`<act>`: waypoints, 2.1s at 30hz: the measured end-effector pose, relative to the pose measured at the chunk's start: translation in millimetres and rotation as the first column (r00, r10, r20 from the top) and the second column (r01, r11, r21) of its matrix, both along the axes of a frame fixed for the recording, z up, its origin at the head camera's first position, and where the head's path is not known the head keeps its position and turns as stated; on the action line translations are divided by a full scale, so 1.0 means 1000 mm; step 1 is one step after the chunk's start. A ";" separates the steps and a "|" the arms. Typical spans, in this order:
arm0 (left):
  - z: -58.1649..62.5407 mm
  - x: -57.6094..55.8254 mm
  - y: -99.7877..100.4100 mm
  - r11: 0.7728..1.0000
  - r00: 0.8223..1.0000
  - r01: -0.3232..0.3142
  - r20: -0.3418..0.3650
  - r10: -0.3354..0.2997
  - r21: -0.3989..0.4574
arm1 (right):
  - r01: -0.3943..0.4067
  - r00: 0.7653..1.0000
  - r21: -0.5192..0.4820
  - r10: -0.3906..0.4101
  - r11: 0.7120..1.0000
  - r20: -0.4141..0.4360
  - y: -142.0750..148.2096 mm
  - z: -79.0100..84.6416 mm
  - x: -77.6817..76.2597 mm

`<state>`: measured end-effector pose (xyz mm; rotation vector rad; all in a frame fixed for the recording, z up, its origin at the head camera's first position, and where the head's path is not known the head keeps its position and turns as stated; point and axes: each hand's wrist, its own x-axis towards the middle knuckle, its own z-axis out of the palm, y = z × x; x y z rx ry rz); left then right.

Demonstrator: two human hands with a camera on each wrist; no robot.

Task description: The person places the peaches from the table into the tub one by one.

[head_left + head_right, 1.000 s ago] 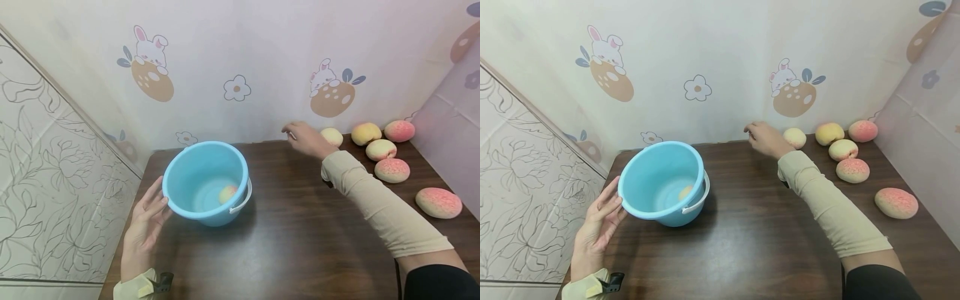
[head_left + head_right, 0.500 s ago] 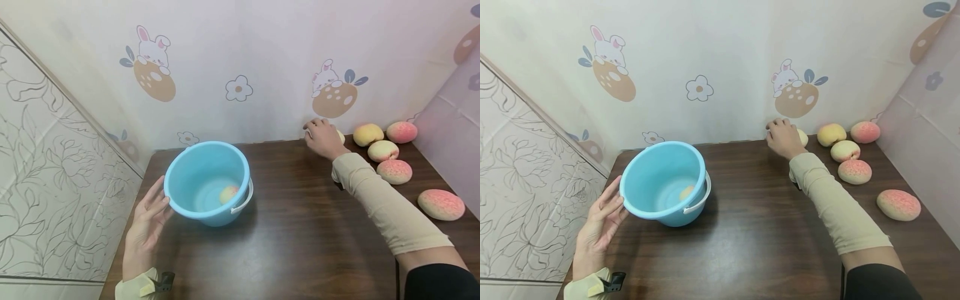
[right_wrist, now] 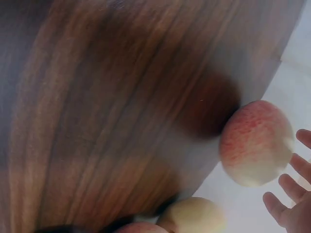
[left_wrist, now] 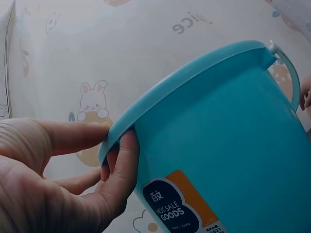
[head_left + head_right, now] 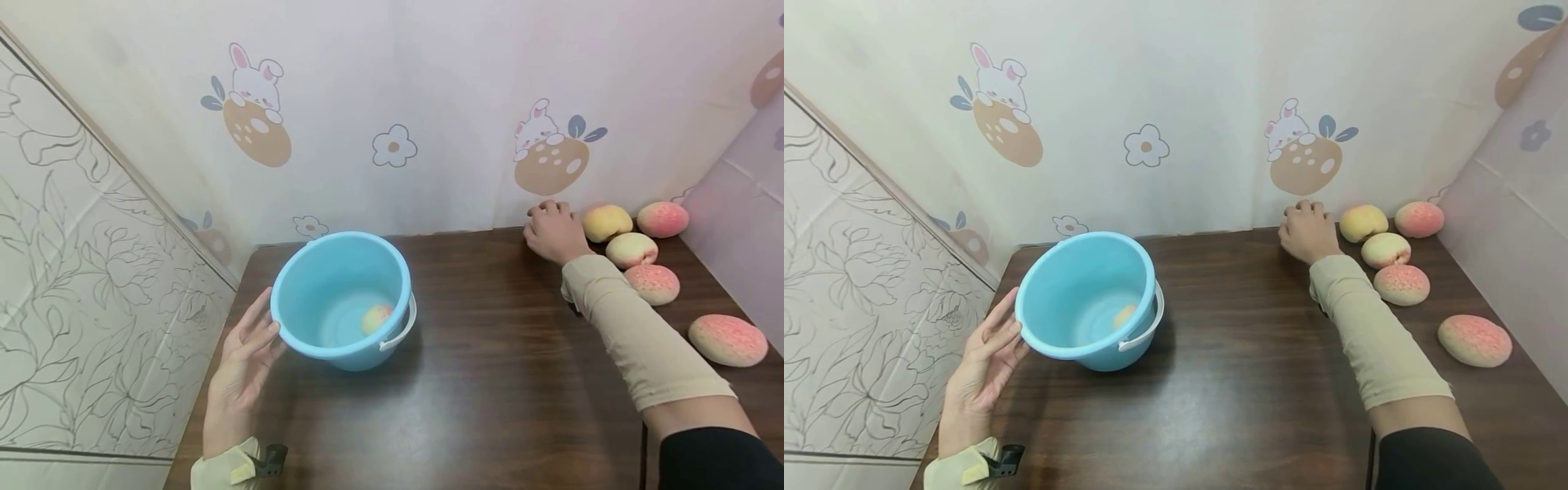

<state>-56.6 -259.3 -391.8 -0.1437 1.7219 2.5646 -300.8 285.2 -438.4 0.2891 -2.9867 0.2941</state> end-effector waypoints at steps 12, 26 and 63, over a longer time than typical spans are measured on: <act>0.000 0.000 0.000 1.000 1.000 -0.003 0.011 0.003 -0.008 | -0.005 0.999 0.021 0.003 1.000 0.053 0.008 -0.009 -0.005; -0.004 0.001 -0.002 1.000 1.000 0.000 0.011 0.000 -0.001 | -0.031 0.999 0.062 0.029 0.998 0.035 0.011 -0.024 -0.015; -0.002 -0.001 0.000 1.000 1.000 0.007 -0.019 -0.007 0.022 | -0.217 0.976 0.019 0.217 0.976 0.031 -0.031 0.001 -0.015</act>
